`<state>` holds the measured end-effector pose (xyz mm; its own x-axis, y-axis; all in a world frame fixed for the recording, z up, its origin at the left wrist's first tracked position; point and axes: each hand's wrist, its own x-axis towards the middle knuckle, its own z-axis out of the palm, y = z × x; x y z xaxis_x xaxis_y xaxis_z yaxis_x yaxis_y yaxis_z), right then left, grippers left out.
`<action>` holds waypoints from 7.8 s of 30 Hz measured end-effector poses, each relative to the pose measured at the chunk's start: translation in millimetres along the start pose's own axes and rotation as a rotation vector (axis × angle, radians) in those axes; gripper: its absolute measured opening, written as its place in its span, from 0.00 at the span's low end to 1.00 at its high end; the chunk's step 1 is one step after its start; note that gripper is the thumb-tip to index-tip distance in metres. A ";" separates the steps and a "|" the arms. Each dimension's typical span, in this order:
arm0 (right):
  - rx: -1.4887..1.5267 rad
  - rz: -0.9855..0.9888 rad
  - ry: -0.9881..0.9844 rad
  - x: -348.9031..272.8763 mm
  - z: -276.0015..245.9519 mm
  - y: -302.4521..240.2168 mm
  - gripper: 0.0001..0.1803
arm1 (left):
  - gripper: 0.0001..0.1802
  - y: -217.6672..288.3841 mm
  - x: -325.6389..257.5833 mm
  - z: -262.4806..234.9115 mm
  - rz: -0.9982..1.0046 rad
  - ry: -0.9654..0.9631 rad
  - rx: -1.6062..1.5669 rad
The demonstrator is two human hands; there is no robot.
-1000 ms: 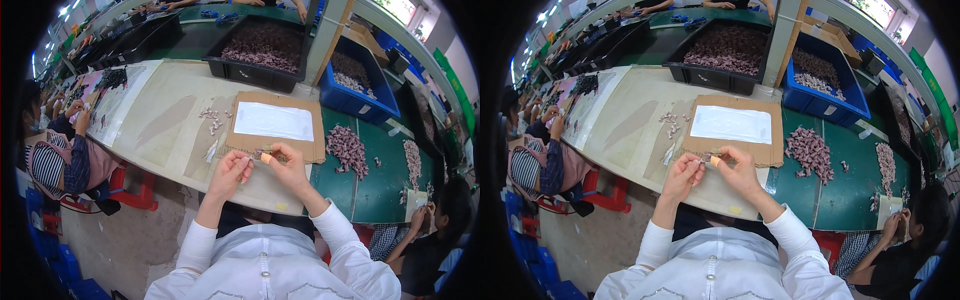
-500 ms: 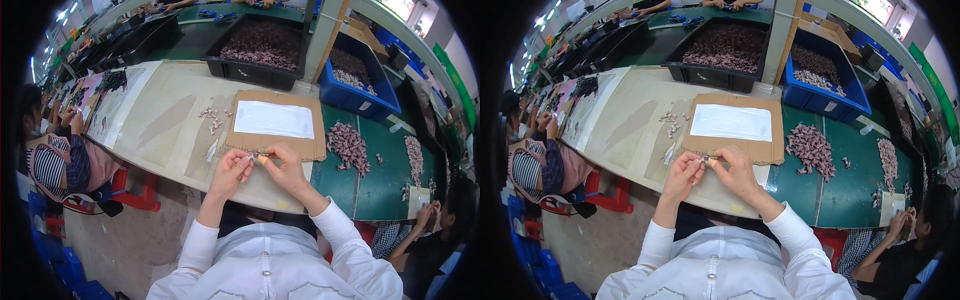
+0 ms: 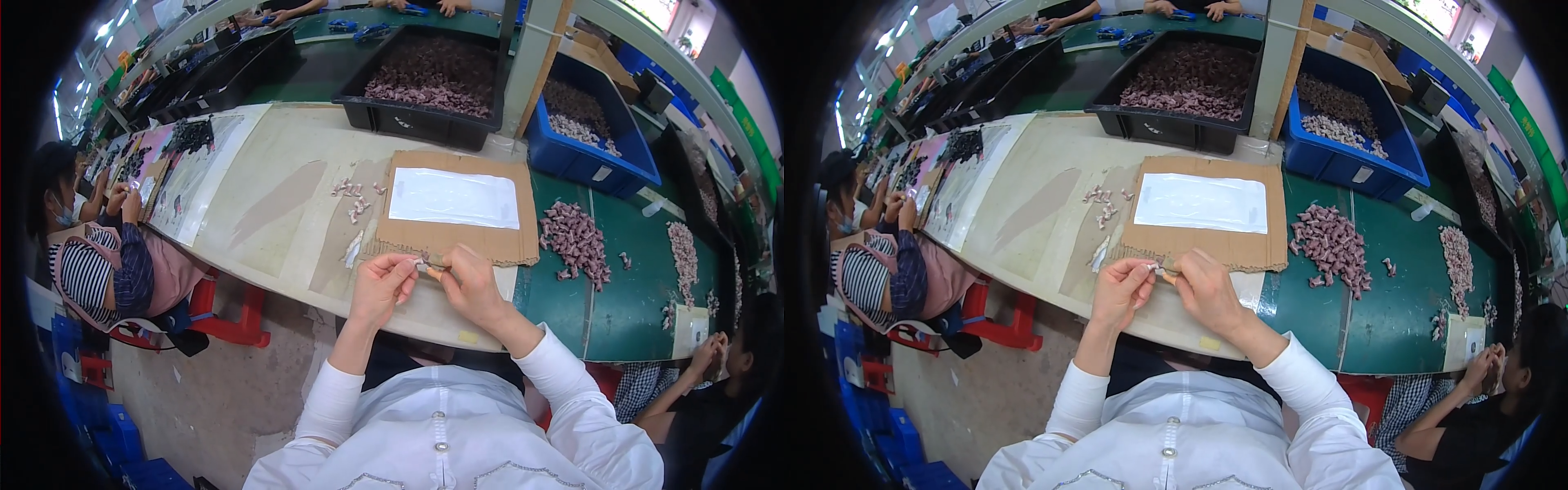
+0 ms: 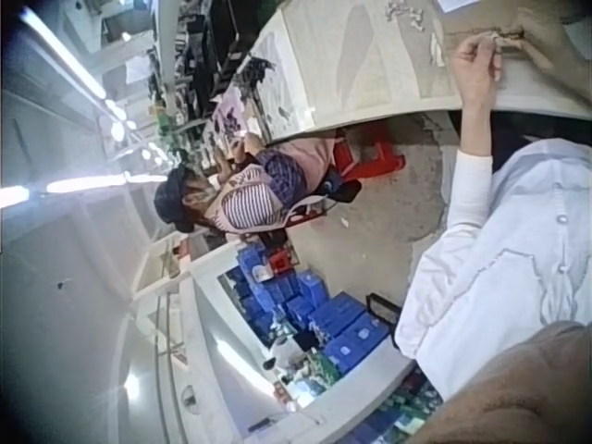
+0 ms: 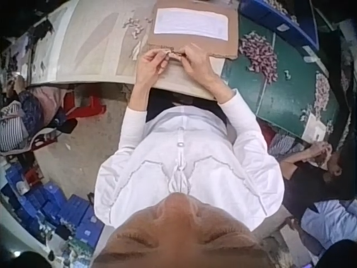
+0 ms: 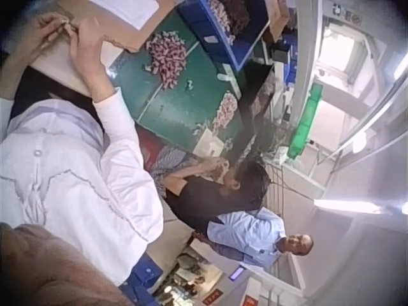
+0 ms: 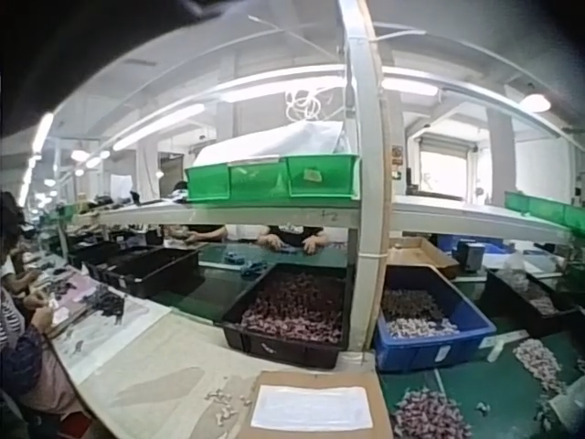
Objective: Assembling small plastic components by hand at a factory workbench.
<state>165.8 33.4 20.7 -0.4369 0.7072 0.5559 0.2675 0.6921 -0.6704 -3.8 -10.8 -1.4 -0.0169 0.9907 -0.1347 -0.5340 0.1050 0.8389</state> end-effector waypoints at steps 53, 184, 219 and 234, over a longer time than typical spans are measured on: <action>-1.109 0.686 0.784 -141.5 -219.5 69.7 0.07 | 0.06 66.6 67.0 -74.5 0.427 0.242 1.271; 0.160 0.034 0.067 -23.7 1.8 -6.5 0.08 | 0.09 2.8 -12.0 -1.4 0.019 -0.184 0.266; -0.863 0.641 0.335 -131.9 -203.5 32.9 0.17 | 0.09 67.5 75.2 -49.5 0.639 0.089 1.523; -0.744 0.264 -0.220 -110.7 -173.9 6.5 0.07 | 0.09 72.8 65.0 -56.8 0.617 0.078 1.518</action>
<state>365.3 -15.3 40.4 -0.4174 0.8695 0.2640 0.8513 0.4758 -0.2213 -91.7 56.4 21.0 0.0352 0.9109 0.4111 0.8378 -0.2512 0.4848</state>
